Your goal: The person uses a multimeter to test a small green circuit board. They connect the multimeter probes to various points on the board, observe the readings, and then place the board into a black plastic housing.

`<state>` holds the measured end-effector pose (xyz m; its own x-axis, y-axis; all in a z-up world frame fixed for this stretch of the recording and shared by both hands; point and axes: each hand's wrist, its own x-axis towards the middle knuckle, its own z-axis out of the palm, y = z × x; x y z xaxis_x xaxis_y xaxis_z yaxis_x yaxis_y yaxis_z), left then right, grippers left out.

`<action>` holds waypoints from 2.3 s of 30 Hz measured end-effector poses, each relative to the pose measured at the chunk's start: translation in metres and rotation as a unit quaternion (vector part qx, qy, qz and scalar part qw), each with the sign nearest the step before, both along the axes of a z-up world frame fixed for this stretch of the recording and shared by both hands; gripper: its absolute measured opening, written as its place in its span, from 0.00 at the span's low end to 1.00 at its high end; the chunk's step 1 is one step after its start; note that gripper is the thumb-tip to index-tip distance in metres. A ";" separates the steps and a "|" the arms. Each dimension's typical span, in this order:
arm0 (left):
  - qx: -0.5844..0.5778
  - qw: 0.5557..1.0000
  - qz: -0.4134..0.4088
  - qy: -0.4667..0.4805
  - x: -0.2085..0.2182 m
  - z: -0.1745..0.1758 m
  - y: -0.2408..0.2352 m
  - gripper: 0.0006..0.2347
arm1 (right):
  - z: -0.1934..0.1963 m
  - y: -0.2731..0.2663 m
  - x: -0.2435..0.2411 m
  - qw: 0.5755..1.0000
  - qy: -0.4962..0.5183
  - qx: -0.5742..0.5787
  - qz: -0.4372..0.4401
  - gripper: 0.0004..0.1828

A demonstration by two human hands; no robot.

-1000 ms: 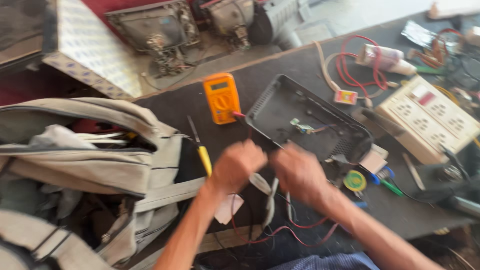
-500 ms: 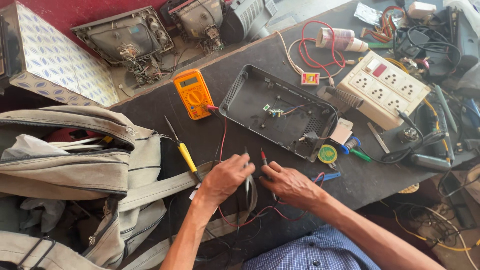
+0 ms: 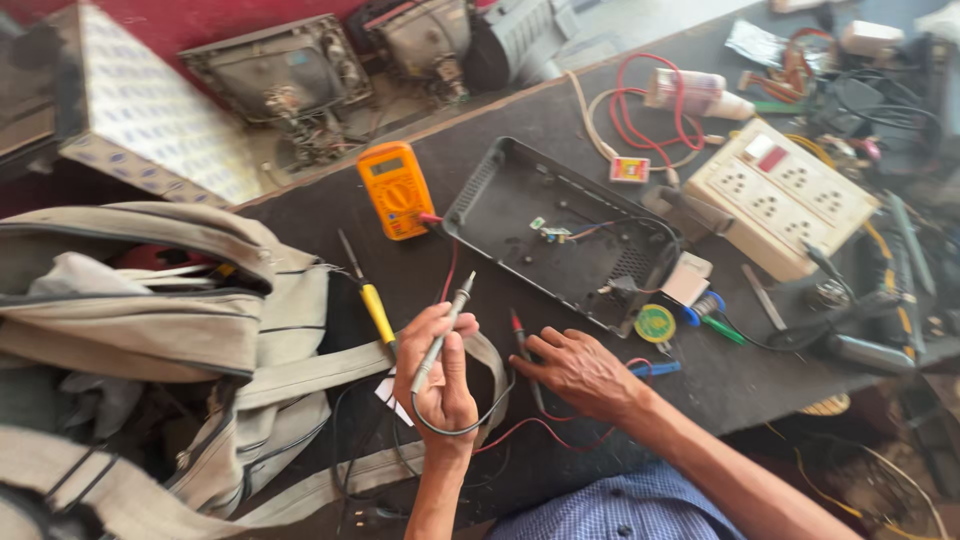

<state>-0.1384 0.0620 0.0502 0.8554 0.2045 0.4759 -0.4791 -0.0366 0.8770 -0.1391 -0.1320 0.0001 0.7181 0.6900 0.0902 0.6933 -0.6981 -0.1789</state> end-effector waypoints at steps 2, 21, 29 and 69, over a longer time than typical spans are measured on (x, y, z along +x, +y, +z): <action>0.009 0.999 0.038 0.006 0.003 0.011 0.003 0.06 | 0.000 -0.006 0.007 0.998 -0.041 0.009 0.047 0.32; 0.012 0.998 0.029 0.050 0.025 0.015 -0.017 0.07 | 0.011 -0.042 -0.011 0.969 -0.032 0.244 0.012 0.18; -0.060 0.986 -0.126 0.092 0.012 0.005 -0.044 0.08 | 0.032 -0.028 -0.020 0.865 -0.055 0.444 -0.226 0.14; 0.015 0.989 -0.108 0.096 0.043 0.000 -0.053 0.09 | 0.026 -0.024 0.010 0.603 0.149 0.728 -0.290 0.17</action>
<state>-0.0954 0.0091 0.0501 0.9529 -0.0042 0.3031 -0.3030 0.0210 0.9528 -0.1293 -0.1562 0.0256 0.9344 -0.3408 0.1040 0.1935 0.2404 -0.9512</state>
